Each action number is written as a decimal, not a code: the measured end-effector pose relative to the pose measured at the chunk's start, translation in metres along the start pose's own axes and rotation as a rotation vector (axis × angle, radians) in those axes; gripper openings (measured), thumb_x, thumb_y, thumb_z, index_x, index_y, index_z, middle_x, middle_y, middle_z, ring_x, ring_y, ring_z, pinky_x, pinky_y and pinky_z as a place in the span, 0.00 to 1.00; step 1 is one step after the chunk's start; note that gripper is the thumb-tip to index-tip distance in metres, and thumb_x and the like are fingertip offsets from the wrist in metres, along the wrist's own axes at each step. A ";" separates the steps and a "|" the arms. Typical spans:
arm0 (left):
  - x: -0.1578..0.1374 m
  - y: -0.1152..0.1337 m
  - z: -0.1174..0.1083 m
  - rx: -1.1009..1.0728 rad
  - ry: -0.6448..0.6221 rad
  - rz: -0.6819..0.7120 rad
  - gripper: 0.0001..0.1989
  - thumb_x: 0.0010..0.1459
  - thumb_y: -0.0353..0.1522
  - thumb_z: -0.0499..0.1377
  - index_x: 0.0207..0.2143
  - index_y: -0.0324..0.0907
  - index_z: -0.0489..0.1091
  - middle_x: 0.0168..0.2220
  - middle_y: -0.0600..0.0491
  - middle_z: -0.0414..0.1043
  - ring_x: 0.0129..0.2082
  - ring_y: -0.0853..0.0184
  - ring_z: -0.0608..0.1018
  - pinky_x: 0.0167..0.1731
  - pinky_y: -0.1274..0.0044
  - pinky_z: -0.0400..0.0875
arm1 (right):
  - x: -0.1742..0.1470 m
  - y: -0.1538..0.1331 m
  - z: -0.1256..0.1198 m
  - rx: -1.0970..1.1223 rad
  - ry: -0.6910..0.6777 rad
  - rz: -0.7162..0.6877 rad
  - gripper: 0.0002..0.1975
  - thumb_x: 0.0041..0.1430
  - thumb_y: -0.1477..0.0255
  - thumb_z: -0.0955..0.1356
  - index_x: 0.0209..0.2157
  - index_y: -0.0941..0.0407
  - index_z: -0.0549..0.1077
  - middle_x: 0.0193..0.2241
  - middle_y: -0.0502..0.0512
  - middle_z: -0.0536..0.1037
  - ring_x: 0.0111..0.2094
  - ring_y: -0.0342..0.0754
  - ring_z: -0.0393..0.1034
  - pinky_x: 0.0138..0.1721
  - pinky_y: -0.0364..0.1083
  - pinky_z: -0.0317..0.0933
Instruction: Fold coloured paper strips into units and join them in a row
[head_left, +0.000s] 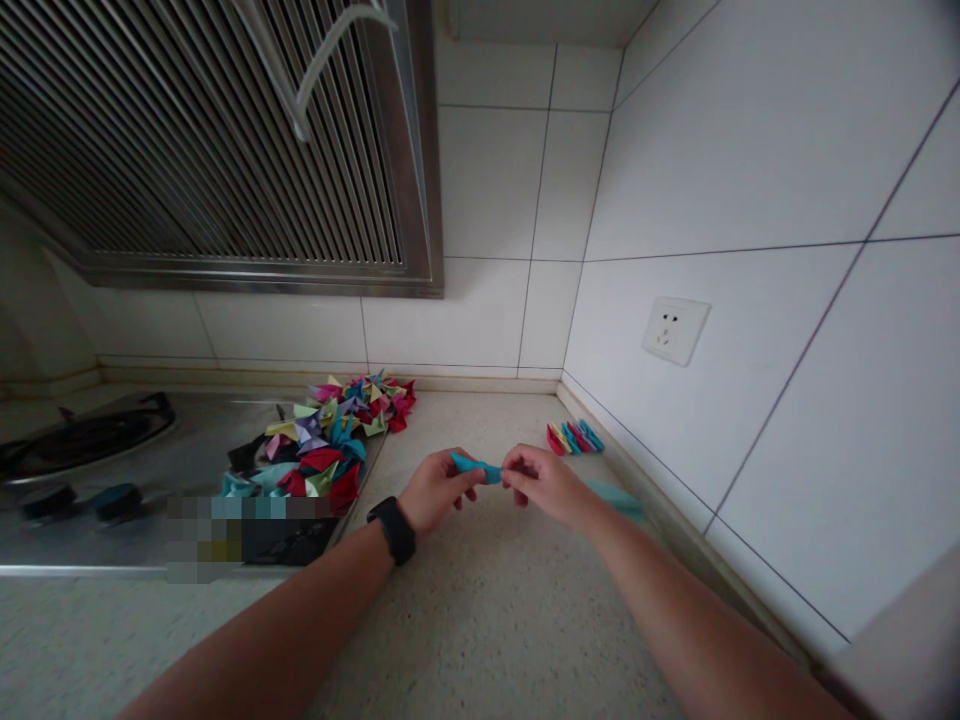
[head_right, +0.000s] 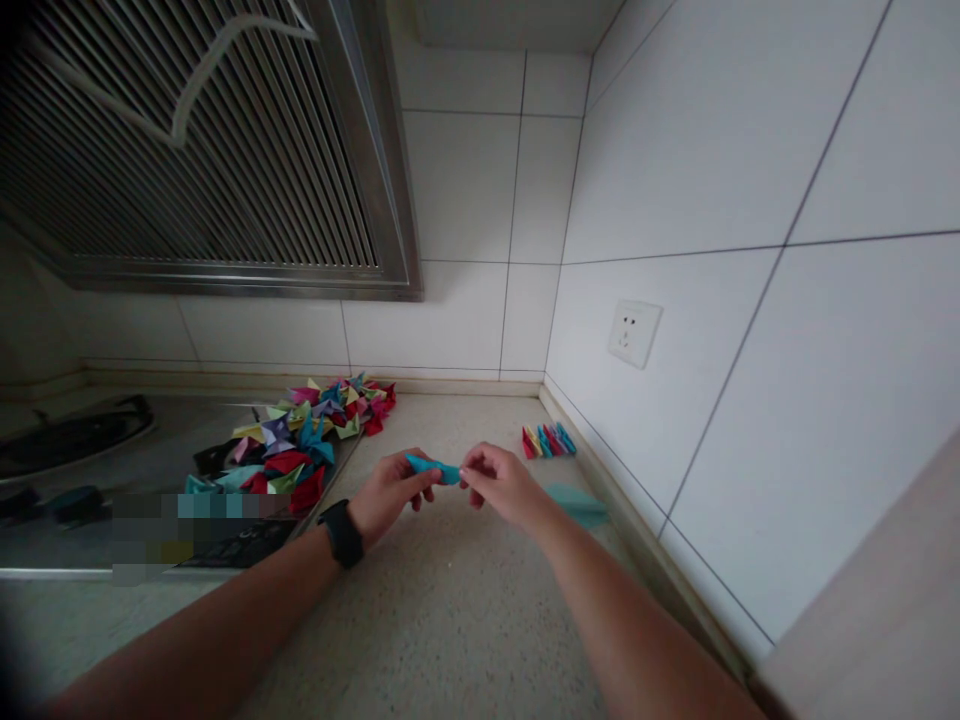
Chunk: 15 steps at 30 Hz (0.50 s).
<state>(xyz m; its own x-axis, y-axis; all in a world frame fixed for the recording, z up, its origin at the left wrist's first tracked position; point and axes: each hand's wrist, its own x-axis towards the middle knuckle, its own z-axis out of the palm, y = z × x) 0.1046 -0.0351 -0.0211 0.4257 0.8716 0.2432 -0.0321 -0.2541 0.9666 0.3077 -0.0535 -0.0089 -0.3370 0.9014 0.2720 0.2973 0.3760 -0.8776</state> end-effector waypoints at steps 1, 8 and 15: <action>-0.001 0.003 0.002 -0.041 0.024 0.008 0.15 0.52 0.41 0.62 0.31 0.37 0.68 0.26 0.54 0.70 0.22 0.72 0.71 0.17 0.83 0.63 | 0.000 -0.001 0.003 0.090 0.021 -0.004 0.12 0.57 0.62 0.67 0.36 0.56 0.68 0.27 0.50 0.73 0.22 0.41 0.67 0.23 0.41 0.61; -0.003 0.007 0.011 -0.055 0.085 0.067 0.15 0.52 0.41 0.63 0.30 0.36 0.72 0.28 0.51 0.71 0.28 0.70 0.72 0.25 0.80 0.68 | 0.002 -0.004 0.015 0.191 0.044 0.019 0.15 0.55 0.58 0.68 0.33 0.57 0.67 0.19 0.45 0.69 0.17 0.40 0.65 0.18 0.40 0.60; -0.004 0.008 0.006 -0.063 0.038 0.094 0.13 0.49 0.37 0.66 0.32 0.36 0.73 0.27 0.51 0.74 0.26 0.71 0.73 0.29 0.78 0.69 | -0.005 -0.012 0.014 0.221 -0.015 0.002 0.15 0.55 0.59 0.68 0.35 0.56 0.67 0.24 0.47 0.73 0.21 0.41 0.70 0.23 0.42 0.66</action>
<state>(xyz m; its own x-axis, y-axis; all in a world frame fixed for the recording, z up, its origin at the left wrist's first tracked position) 0.1081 -0.0433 -0.0152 0.3840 0.8606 0.3347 -0.1276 -0.3095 0.9423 0.2932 -0.0654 -0.0048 -0.3505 0.8981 0.2658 0.0957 0.3166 -0.9437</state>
